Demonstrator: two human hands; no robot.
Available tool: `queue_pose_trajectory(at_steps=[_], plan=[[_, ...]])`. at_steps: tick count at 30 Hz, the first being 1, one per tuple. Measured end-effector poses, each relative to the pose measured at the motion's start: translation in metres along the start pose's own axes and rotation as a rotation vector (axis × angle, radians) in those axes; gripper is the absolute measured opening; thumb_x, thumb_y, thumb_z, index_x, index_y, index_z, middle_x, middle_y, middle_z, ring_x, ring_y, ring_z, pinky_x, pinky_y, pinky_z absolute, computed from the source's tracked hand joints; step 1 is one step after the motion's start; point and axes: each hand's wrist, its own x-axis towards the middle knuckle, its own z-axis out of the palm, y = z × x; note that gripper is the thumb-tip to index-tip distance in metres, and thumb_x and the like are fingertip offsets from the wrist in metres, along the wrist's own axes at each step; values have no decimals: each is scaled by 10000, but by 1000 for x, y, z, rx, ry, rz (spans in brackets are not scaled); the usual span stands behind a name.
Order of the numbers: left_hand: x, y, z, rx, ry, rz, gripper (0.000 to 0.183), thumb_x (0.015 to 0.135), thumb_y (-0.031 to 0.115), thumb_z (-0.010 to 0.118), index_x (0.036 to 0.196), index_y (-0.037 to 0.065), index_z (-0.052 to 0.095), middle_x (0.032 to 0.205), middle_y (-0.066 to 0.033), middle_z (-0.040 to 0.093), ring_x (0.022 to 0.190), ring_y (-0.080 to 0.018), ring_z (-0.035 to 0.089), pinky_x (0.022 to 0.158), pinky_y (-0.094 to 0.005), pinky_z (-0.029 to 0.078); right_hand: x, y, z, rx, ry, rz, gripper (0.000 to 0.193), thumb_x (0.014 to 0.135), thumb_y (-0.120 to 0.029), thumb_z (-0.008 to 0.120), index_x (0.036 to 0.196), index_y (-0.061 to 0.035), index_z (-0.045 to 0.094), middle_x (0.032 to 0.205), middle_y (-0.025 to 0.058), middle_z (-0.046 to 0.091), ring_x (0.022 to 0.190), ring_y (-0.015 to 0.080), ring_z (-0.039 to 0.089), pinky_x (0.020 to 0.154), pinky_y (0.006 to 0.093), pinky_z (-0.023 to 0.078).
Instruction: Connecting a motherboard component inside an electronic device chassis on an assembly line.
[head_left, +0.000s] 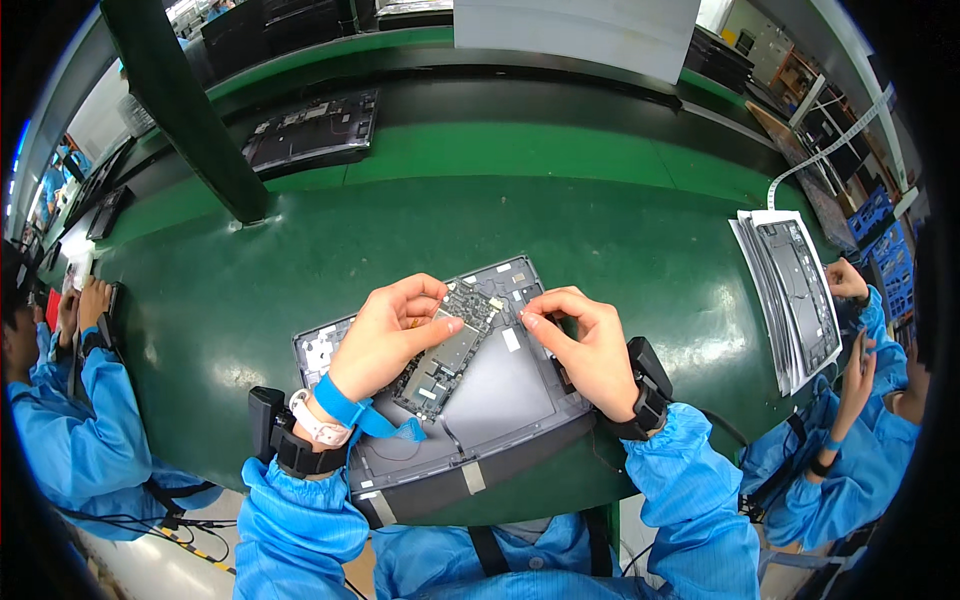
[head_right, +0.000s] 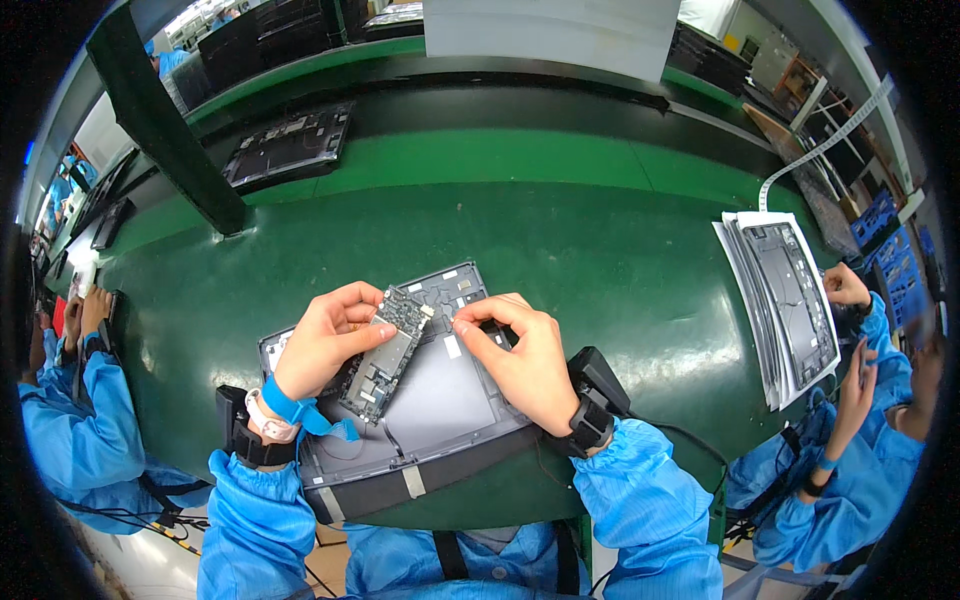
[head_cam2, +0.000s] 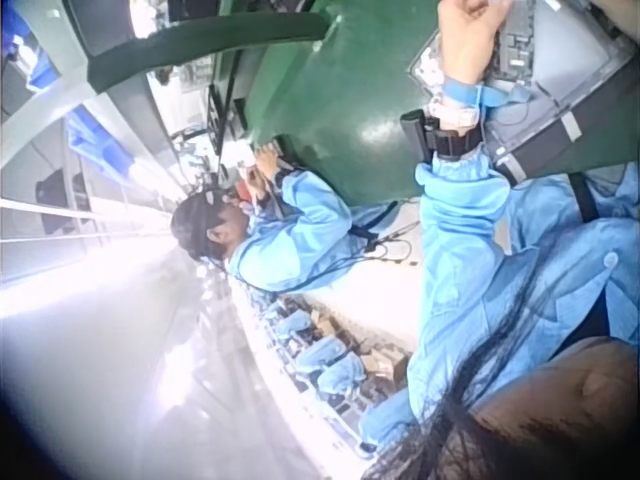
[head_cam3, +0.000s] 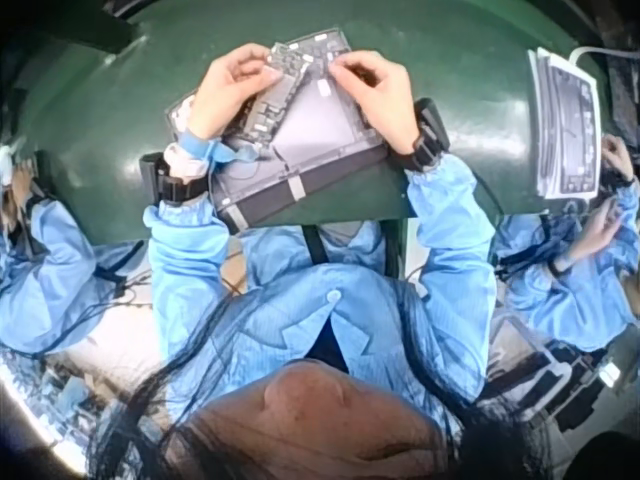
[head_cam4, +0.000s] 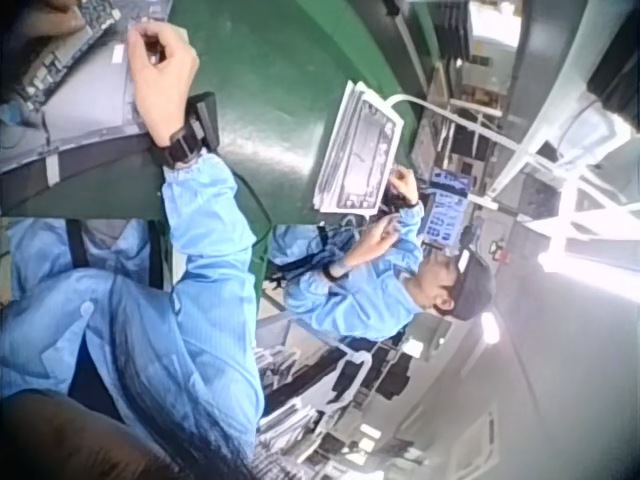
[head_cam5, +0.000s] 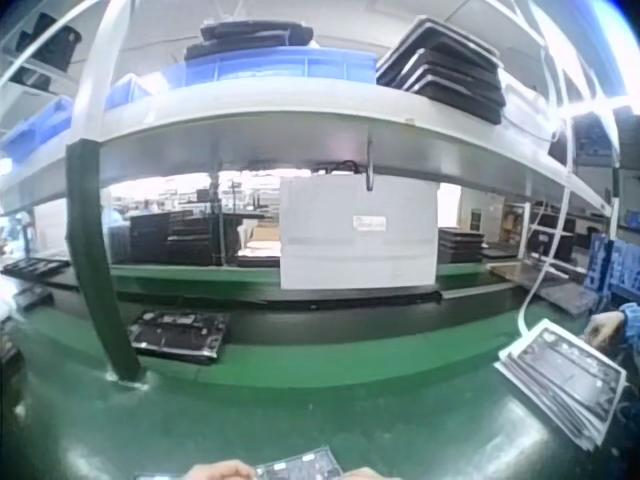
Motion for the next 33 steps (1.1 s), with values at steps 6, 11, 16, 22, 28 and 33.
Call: queue_pose_trajectory(at_steps=[6, 11, 16, 22, 28, 33], plan=[[-3, 0, -1, 102, -26, -42, 225, 795, 17, 633, 985, -6, 512, 885, -52, 634, 801, -78, 594, 716, -189, 474, 1, 0, 2, -168, -30, -240, 62, 732, -44, 657, 781, -9, 641, 775, 64, 634, 821, 206, 556, 747, 300, 439], [-4, 2, 2, 108, -29, -40, 228, 785, 8, 643, 969, -5, 508, 867, -43, 625, 793, -72, 596, 698, -176, 474, -2, -1, 4, -267, 0, -347, 57, 728, -55, 665, 765, -19, 641, 767, 66, 631, 832, 217, 559, 740, 314, 446], [-5, 3, 2, 97, -30, -40, 230, 782, 6, 646, 966, -6, 507, 855, -42, 618, 794, -69, 593, 696, -176, 477, -1, 2, 4, -314, 3, -345, 56, 764, -75, 638, 795, -30, 626, 796, 54, 622, 886, 232, 544, 772, 334, 416], [-5, 0, 6, 83, -8, 18, 241, 770, 52, 679, 920, -24, 506, 713, 12, 542, 664, -26, 525, 577, -174, 439, -3, 0, 4, -455, 1, -395, 52, 796, -78, 605, 821, -33, 613, 822, 54, 613, 981, 246, 519, 839, 358, 379], [-6, 0, 10, 59, -34, -6, 244, 772, 31, 672, 928, -25, 493, 695, 31, 505, 670, -22, 518, 578, -170, 434, -4, 1, 1, -405, -94, -348, 52, 806, -64, 588, 808, -25, 622, 834, 50, 632, 1035, 247, 503, 865, 359, 394], [-5, -3, 9, 70, -58, 6, 246, 771, 13, 669, 933, -29, 489, 697, 31, 489, 680, -23, 515, 596, -176, 445, -3, 6, 1, -301, -129, -237, 88, 808, -149, 601, 815, -77, 652, 861, 30, 635, 1045, 237, 505, 912, 387, 320]])
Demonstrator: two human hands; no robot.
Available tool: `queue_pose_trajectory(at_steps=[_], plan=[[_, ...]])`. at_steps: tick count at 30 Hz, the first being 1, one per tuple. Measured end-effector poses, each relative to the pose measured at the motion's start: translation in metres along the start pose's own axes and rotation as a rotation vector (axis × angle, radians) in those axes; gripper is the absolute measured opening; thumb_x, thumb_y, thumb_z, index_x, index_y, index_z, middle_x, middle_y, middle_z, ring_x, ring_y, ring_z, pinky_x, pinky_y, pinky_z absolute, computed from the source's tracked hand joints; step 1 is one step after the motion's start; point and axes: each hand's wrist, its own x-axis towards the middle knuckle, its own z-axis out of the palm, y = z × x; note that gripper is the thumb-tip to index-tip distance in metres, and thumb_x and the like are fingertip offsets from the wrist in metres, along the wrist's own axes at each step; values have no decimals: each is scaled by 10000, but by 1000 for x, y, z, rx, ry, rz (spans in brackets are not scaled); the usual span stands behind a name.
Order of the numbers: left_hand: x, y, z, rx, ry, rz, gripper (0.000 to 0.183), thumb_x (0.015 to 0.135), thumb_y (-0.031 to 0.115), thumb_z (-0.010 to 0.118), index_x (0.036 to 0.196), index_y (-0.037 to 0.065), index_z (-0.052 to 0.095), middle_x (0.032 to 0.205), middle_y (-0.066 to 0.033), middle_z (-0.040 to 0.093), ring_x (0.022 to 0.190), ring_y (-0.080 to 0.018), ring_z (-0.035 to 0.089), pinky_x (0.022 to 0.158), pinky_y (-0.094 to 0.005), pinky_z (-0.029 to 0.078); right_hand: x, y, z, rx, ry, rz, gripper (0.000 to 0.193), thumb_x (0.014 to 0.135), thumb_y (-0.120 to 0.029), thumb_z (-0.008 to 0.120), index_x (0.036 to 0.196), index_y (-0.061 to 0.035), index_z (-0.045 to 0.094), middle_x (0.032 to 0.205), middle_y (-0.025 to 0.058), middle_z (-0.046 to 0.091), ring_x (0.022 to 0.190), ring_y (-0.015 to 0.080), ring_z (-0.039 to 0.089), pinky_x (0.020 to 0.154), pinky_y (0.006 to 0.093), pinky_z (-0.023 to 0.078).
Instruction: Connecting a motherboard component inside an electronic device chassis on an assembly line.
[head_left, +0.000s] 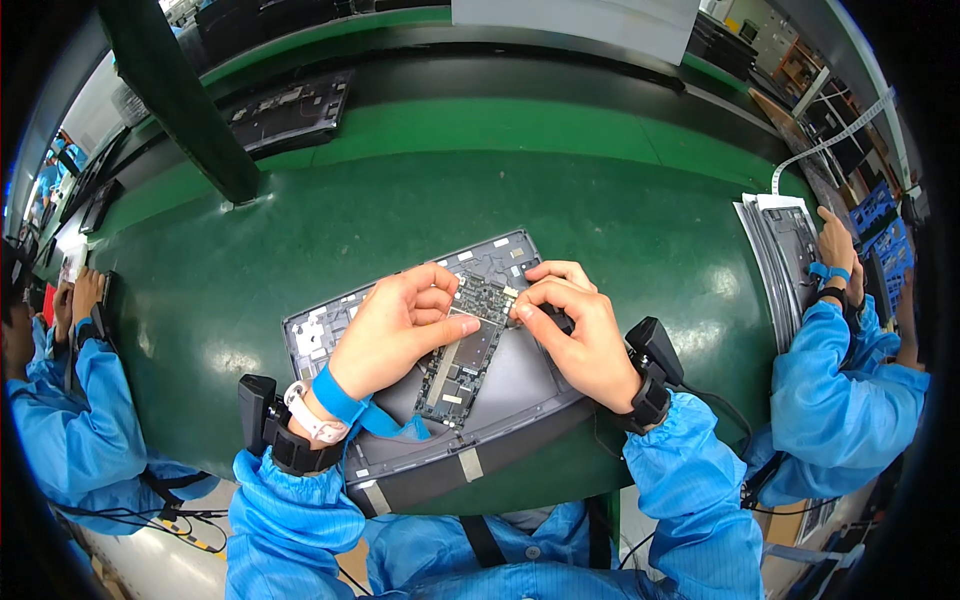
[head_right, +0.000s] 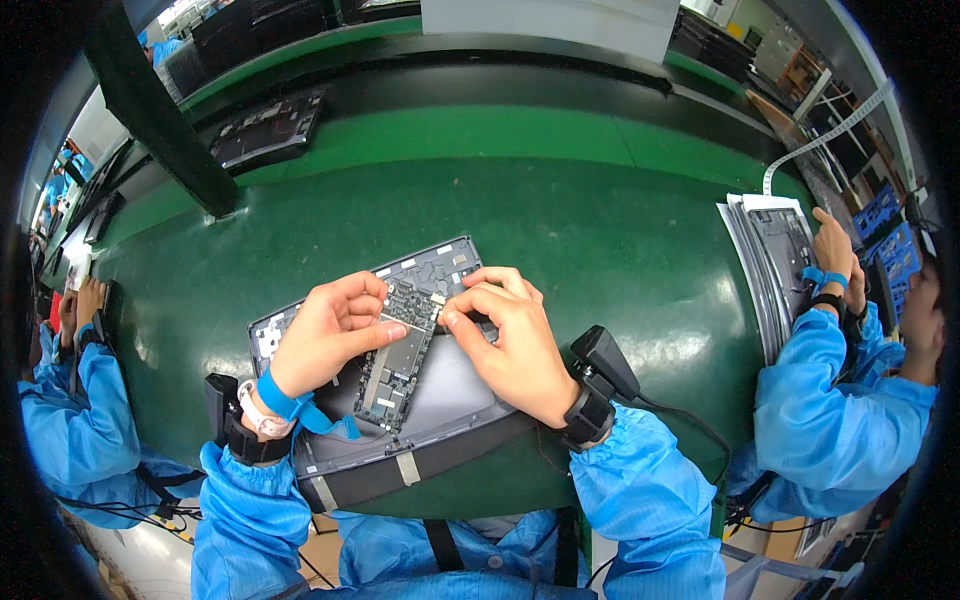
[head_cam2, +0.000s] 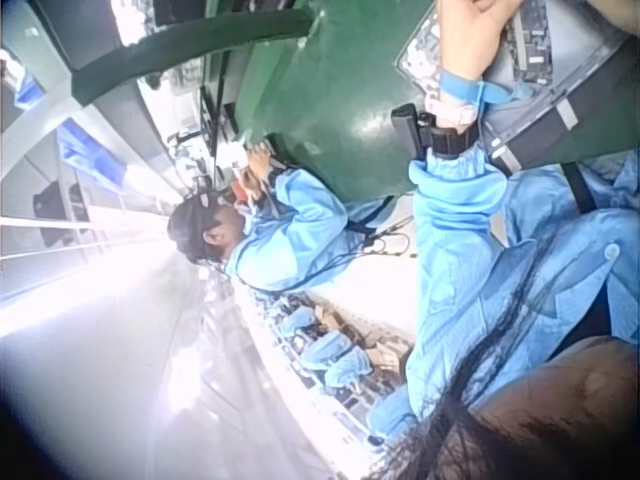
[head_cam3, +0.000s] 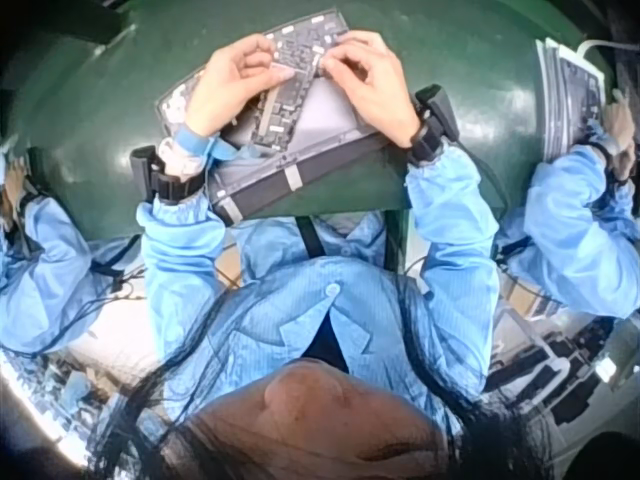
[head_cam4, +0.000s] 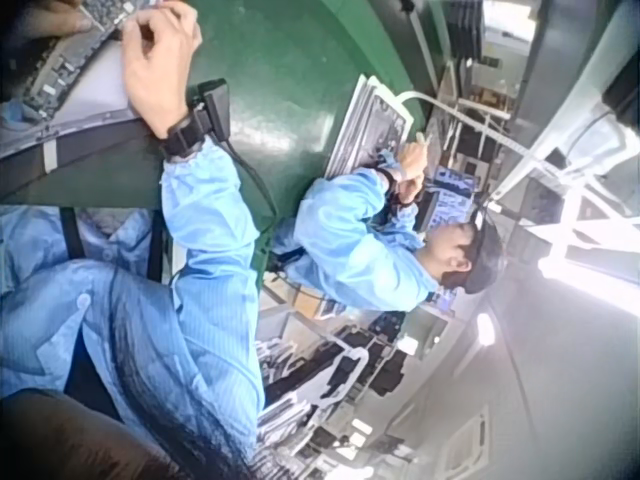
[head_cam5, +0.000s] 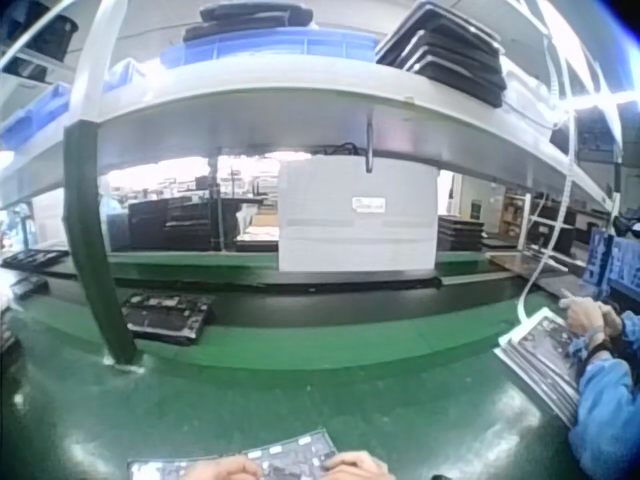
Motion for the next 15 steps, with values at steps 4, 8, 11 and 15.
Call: queue_pose_trajectory(at_steps=[4, 8, 11, 15], plan=[[-1, 0, 0, -12, -5, 1, 242, 772, 0, 662, 934, -32, 486, 694, 31, 485, 694, -27, 525, 610, -178, 452, 0, 0, 0, 25, -5, 12, 100, 804, -156, 612, 812, -67, 657, 859, 39, 638, 1033, 240, 514, 900, 386, 339], [0, 1, 2, 5, -3, -3, 243, 773, -4, 659, 939, -33, 484, 695, 28, 487, 696, -29, 528, 610, -181, 455, -1, 1, 1, -7, 25, 19, 105, 791, -155, 626, 806, -57, 662, 853, 67, 640, 1023, 240, 525, 898, 388, 346], [-2, 3, 3, -4, -5, -5, 244, 773, -1, 661, 937, -33, 484, 704, 23, 497, 704, -31, 534, 611, -183, 457, -1, -1, 1, -10, 39, 17, 106, 780, -152, 635, 793, -52, 665, 847, 86, 639, 1009, 239, 537, 898, 390, 347], [-2, 3, 3, -8, -1, -4, 249, 770, 6, 667, 940, -35, 489, 730, 6, 524, 723, -46, 559, 631, -187, 472, -1, -1, 1, -12, 45, 20, 105, 774, -147, 639, 787, -47, 668, 842, 91, 638, 990, 241, 549, 891, 387, 359]])
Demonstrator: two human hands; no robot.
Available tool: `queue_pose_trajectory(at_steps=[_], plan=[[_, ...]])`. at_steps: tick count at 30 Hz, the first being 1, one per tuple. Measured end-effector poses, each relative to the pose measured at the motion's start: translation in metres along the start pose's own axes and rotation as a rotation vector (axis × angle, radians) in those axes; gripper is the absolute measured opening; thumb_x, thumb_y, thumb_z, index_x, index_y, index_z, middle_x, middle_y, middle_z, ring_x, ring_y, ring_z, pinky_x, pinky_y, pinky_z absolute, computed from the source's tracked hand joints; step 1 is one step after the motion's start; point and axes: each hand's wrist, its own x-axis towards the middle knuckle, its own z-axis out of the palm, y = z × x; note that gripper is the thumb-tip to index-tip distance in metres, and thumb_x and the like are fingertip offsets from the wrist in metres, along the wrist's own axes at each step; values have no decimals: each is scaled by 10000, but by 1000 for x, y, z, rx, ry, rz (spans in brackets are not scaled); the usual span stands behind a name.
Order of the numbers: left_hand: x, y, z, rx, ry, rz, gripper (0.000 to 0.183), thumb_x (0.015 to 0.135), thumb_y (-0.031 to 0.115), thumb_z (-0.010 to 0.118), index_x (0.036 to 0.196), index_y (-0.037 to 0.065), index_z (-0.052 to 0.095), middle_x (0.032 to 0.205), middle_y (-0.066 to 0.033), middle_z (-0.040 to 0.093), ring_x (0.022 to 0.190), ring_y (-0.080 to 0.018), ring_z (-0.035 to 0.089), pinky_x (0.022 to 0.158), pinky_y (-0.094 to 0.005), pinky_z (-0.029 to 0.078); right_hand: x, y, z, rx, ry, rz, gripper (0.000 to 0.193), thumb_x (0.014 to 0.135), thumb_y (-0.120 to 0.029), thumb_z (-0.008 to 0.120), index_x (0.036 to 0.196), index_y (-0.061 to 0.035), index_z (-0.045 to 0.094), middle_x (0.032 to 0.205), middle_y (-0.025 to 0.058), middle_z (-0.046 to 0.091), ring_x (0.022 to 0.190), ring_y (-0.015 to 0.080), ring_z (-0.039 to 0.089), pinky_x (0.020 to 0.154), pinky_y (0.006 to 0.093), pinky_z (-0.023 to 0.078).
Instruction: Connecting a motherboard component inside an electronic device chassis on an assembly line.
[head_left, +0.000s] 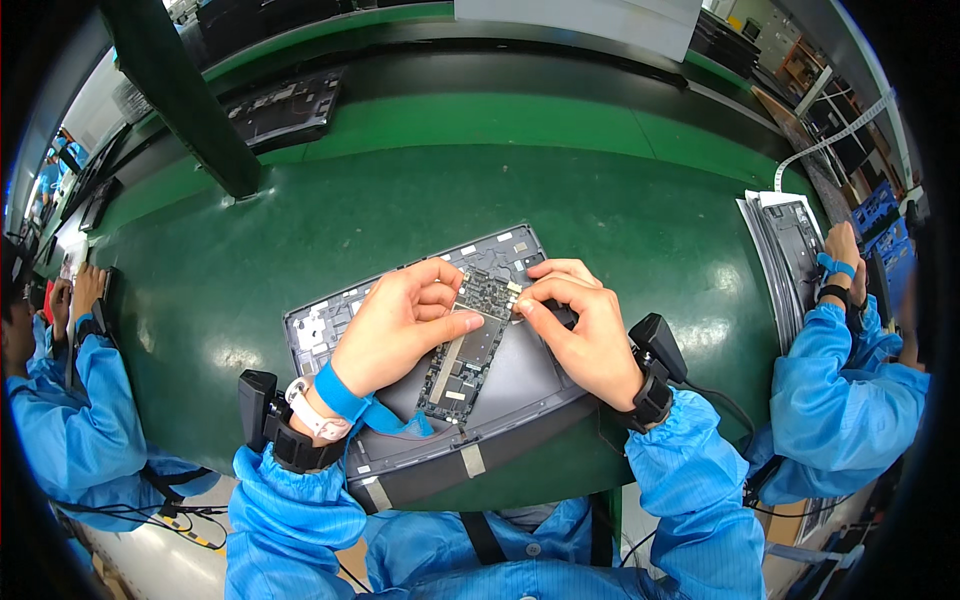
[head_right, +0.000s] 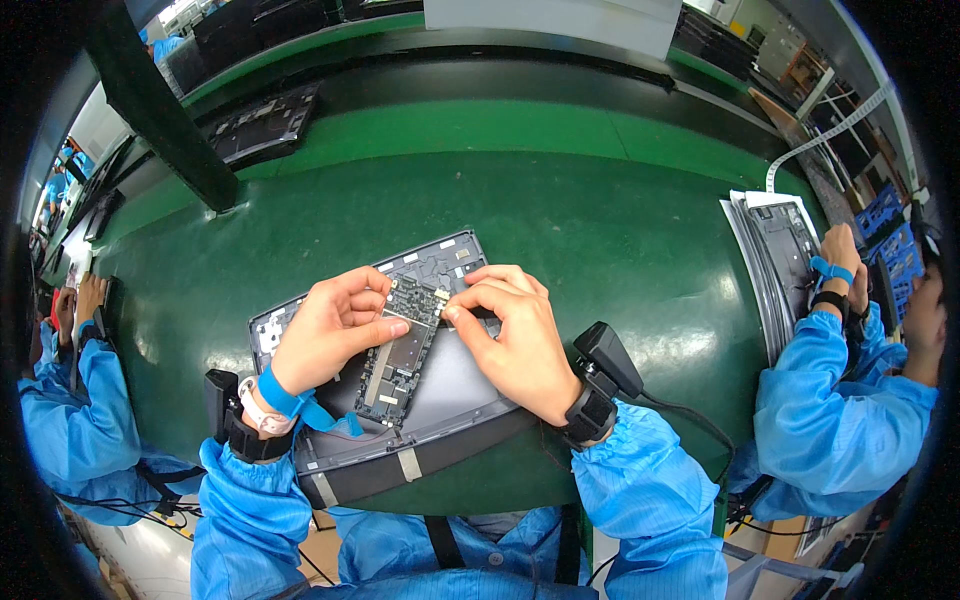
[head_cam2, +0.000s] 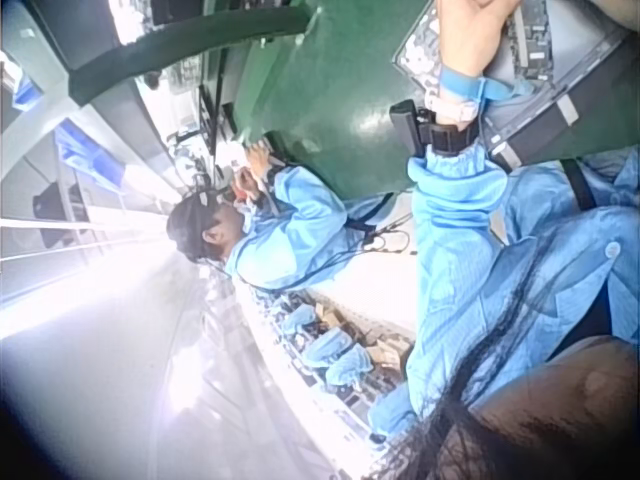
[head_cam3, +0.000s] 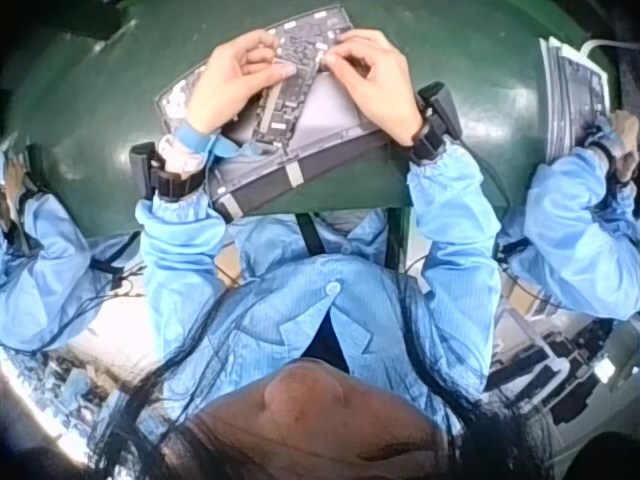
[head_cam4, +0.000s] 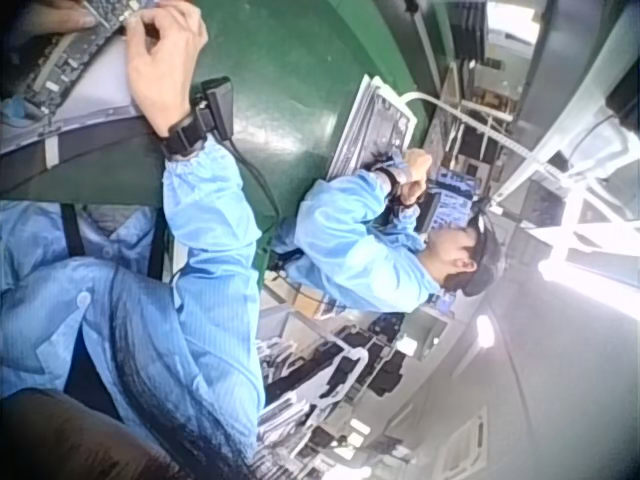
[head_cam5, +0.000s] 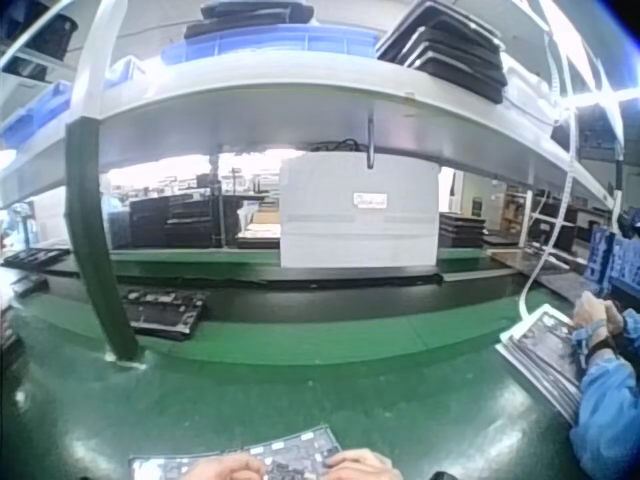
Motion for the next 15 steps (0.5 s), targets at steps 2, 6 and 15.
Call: queue_pose_trajectory(at_steps=[2, 6, 15], plan=[[0, 0, 0, 8, 8, -1, 251, 769, 9, 669, 942, -36, 491, 740, 0, 533, 729, -53, 568, 639, -189, 478, 0, 1, 0, 25, 3, 18, 101, 769, -137, 643, 790, -41, 669, 848, 101, 637, 986, 245, 554, 882, 381, 373], [0, -1, -1, 21, 9, 4, 263, 765, 17, 676, 948, -38, 496, 761, -16, 551, 747, -71, 586, 651, -195, 488, 1, 0, -1, 56, 1, 15, 100, 765, -127, 646, 794, -34, 669, 864, 117, 635, 979, 249, 559, 876, 376, 383], [-1, -5, 2, 110, 61, 22, 311, 748, 52, 701, 982, -64, 532, 763, -73, 615, 712, -87, 608, 625, -212, 497, 1, 1, -2, 85, -41, 49, 103, 763, -129, 649, 800, -36, 672, 915, 136, 628, 980, 254, 558, 879, 372, 384]])
